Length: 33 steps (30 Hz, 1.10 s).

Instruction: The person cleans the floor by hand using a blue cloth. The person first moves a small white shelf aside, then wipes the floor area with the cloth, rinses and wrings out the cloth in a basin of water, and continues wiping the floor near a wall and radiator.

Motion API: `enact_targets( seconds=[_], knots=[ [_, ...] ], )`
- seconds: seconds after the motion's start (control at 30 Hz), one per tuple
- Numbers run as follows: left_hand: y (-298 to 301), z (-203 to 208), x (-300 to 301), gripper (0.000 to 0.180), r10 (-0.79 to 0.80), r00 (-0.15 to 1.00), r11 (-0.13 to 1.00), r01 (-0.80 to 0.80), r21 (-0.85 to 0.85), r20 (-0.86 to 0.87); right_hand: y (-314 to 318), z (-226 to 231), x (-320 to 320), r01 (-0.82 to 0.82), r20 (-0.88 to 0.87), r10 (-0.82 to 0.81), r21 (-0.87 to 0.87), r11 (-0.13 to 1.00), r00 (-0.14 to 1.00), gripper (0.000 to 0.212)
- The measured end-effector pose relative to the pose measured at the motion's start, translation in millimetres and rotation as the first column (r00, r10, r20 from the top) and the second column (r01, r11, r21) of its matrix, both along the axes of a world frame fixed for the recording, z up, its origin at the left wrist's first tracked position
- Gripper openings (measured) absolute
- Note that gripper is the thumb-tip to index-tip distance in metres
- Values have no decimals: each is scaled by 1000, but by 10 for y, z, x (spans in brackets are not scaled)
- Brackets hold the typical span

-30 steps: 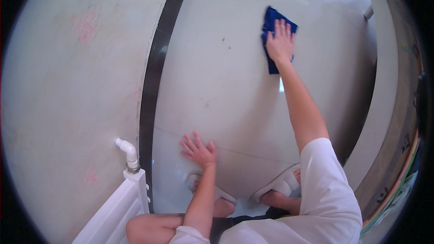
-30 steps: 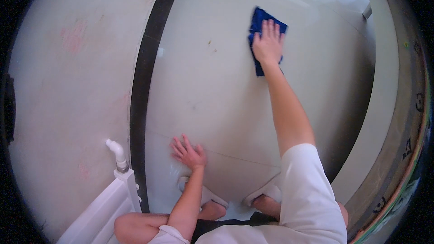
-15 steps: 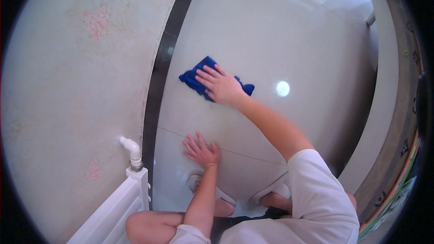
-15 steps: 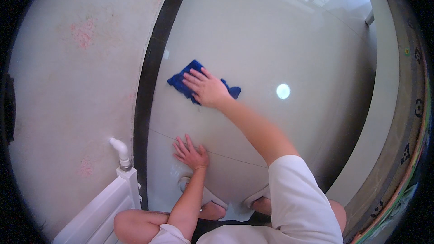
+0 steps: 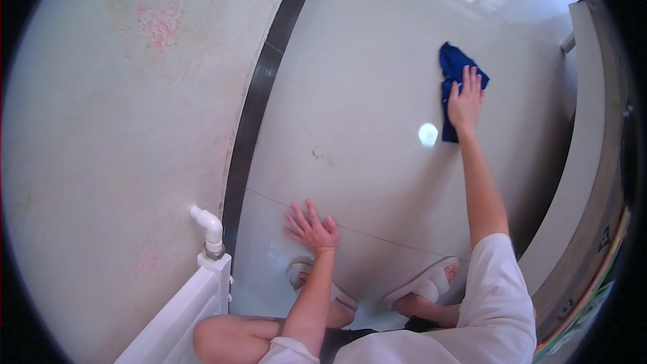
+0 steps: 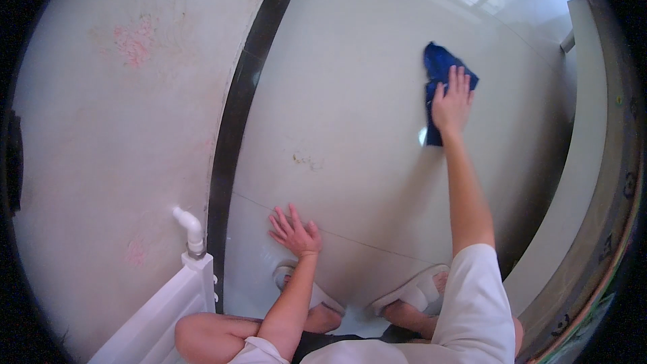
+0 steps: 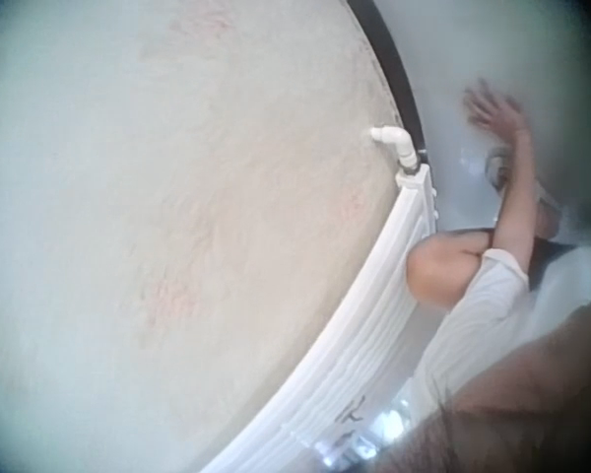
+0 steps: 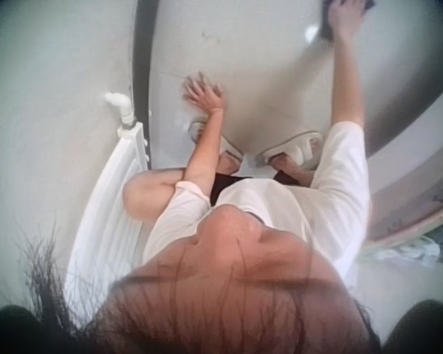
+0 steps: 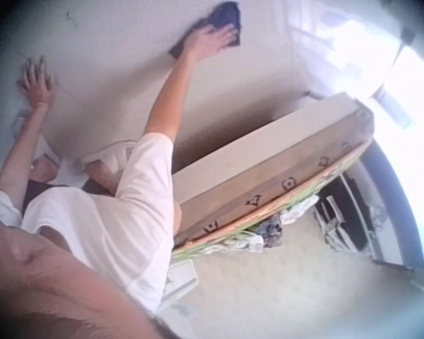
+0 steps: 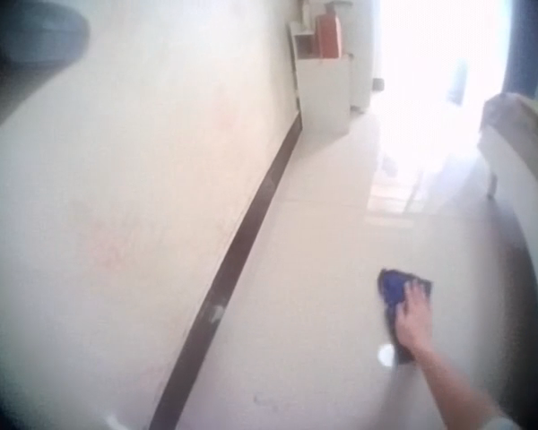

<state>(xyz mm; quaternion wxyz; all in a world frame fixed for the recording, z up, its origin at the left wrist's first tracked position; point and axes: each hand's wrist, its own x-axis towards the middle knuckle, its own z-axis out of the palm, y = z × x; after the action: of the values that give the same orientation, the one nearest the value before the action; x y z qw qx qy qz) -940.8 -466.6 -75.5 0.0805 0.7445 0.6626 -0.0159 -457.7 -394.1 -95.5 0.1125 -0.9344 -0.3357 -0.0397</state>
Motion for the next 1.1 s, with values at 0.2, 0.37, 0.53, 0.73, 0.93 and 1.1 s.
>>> enact_targets(
  seconds=[0.2, 0.37, 0.53, 0.73, 0.93, 1.1],
  knots=[
    [18, -1, -21, 73, -1, 1000, 1000, 1, 19, -3, 594, -84, 304, 139, 20, -138, -108, 984, 990, 63],
    [4, -56, -66, 76, -11, 1000, 1000, 11, -14, -21, 1516, -94, -186, -118, -27, 116, -80, 990, 993, 64],
    [9, -85, -54, 76, -37, 999, 999, 38, 29, -29, 2245, -6, -1083, -501, -77, 498, -31, 865, 864, 61],
    [23, -25, -56, 75, -22, 1000, 1000, 22, 1, 3, 2349, 138, -1767, -849, -114, 845, 17, 527, 522, 61],
    [44, -5, -36, 72, -12, 1000, 1000, 12, -21, 10, 1688, 184, -2234, -962, -165, 965, 149, 228, 204, 63],
    [24, -28, -117, 69, 4, 1000, 1000, -4, -10, 23, 1481, 342, -1954, -858, -213, 874, 195, 476, 437, 57]
  ],
)
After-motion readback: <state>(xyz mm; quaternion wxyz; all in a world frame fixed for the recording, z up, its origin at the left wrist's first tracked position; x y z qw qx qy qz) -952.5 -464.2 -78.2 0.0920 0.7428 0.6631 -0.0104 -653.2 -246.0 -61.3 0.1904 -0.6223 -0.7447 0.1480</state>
